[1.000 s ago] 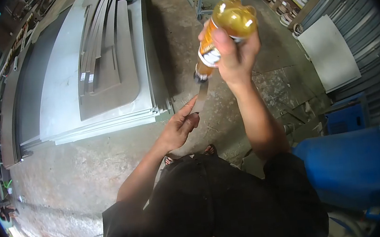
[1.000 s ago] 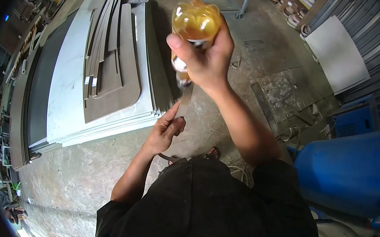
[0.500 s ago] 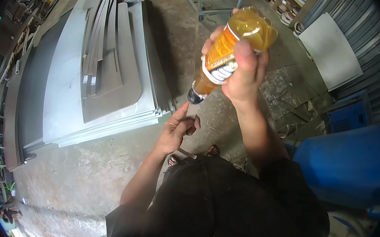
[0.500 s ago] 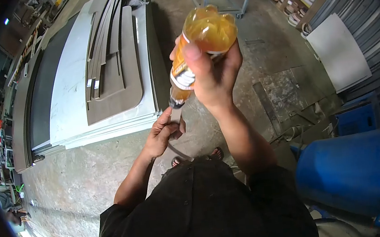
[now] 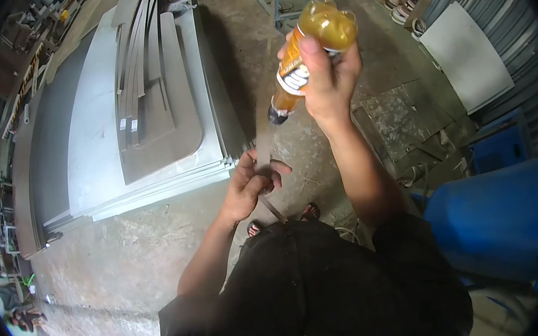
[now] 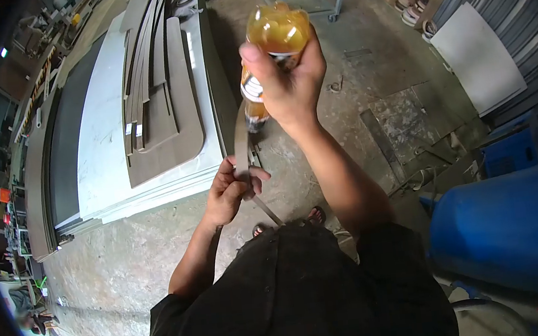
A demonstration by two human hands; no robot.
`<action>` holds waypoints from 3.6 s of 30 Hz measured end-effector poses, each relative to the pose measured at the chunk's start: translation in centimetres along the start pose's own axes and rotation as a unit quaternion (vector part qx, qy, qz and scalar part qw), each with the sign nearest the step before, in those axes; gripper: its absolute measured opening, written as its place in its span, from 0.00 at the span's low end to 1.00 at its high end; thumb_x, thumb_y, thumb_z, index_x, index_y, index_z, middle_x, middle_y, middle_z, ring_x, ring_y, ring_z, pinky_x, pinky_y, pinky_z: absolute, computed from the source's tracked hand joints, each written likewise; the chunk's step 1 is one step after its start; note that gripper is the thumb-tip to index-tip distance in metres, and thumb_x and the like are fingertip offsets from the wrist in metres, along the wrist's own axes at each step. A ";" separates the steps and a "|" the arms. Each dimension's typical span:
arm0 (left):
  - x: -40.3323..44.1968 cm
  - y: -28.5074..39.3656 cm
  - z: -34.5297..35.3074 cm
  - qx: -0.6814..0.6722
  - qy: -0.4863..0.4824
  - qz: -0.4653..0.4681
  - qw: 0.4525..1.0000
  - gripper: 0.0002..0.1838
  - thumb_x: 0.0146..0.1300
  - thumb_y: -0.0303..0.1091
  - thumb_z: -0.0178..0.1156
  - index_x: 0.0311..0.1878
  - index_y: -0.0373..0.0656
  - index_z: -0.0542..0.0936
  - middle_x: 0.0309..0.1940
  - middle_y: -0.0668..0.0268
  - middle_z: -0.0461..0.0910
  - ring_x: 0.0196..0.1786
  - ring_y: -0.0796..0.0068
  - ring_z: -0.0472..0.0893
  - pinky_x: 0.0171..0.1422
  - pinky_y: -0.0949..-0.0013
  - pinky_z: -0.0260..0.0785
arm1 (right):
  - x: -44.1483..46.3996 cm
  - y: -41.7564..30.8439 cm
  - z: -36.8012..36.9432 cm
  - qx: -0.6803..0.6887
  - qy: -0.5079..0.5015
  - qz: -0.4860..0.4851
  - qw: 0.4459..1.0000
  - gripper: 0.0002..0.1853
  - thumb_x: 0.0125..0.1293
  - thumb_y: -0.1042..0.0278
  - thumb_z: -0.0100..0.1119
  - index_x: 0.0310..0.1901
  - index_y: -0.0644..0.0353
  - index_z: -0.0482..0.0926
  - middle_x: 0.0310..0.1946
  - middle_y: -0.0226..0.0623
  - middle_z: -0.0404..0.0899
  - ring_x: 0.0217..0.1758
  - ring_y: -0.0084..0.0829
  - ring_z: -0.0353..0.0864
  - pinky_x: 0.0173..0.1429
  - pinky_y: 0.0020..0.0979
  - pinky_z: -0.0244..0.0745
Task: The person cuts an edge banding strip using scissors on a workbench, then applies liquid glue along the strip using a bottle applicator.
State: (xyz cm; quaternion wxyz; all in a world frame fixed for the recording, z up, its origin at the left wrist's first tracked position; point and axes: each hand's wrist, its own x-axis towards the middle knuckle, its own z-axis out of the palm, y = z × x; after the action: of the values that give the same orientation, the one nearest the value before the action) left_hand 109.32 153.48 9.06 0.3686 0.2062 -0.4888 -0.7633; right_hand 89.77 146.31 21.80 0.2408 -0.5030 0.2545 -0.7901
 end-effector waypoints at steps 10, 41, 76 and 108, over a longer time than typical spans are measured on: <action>0.8 0.6 -0.8 -0.017 0.005 -0.037 0.999 0.25 0.70 0.19 0.49 0.69 0.39 0.66 0.58 0.55 0.78 0.54 0.65 0.82 0.55 0.64 0.75 | -1.4 1.2 0.7 -0.062 -0.063 -0.097 0.991 0.43 0.60 0.46 0.69 0.66 0.68 0.62 0.36 0.44 0.79 0.32 0.32 0.81 0.38 0.33 0.79; 3.2 1.1 -1.9 -0.053 0.006 -0.023 0.998 0.36 0.63 0.09 0.48 0.75 0.41 0.63 0.61 0.60 0.76 0.53 0.71 0.81 0.59 0.66 0.74 | -3.8 -1.5 2.0 0.061 -0.024 -0.064 0.996 0.48 0.54 0.47 0.76 0.65 0.73 0.63 0.33 0.42 0.80 0.32 0.30 0.82 0.37 0.28 0.79; 0.6 -1.1 -0.7 0.219 0.016 0.020 0.975 0.35 0.68 0.11 0.47 0.76 0.48 0.64 0.41 0.67 0.78 0.35 0.80 0.67 0.48 0.77 0.68 | 1.4 -2.2 0.8 0.073 -0.014 0.088 0.993 0.23 0.60 0.61 0.74 0.50 0.63 0.74 0.37 0.34 0.81 0.33 0.25 0.82 0.38 0.28 0.79; 1.3 1.5 -1.9 -0.069 0.054 0.019 0.996 0.39 0.59 0.10 0.49 0.75 0.40 0.58 0.58 0.56 0.79 0.57 0.65 0.81 0.62 0.66 0.73 | -3.7 -0.6 3.3 0.090 -0.080 -0.022 0.993 0.44 0.57 0.47 0.72 0.65 0.72 0.63 0.35 0.42 0.79 0.33 0.31 0.82 0.41 0.32 0.79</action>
State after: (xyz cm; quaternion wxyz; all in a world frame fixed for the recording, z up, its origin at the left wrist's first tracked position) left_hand 110.30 150.98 9.68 0.4219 0.2121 -0.4182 -0.7760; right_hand 94.13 148.59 20.92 0.2872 -0.5460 0.1519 -0.7722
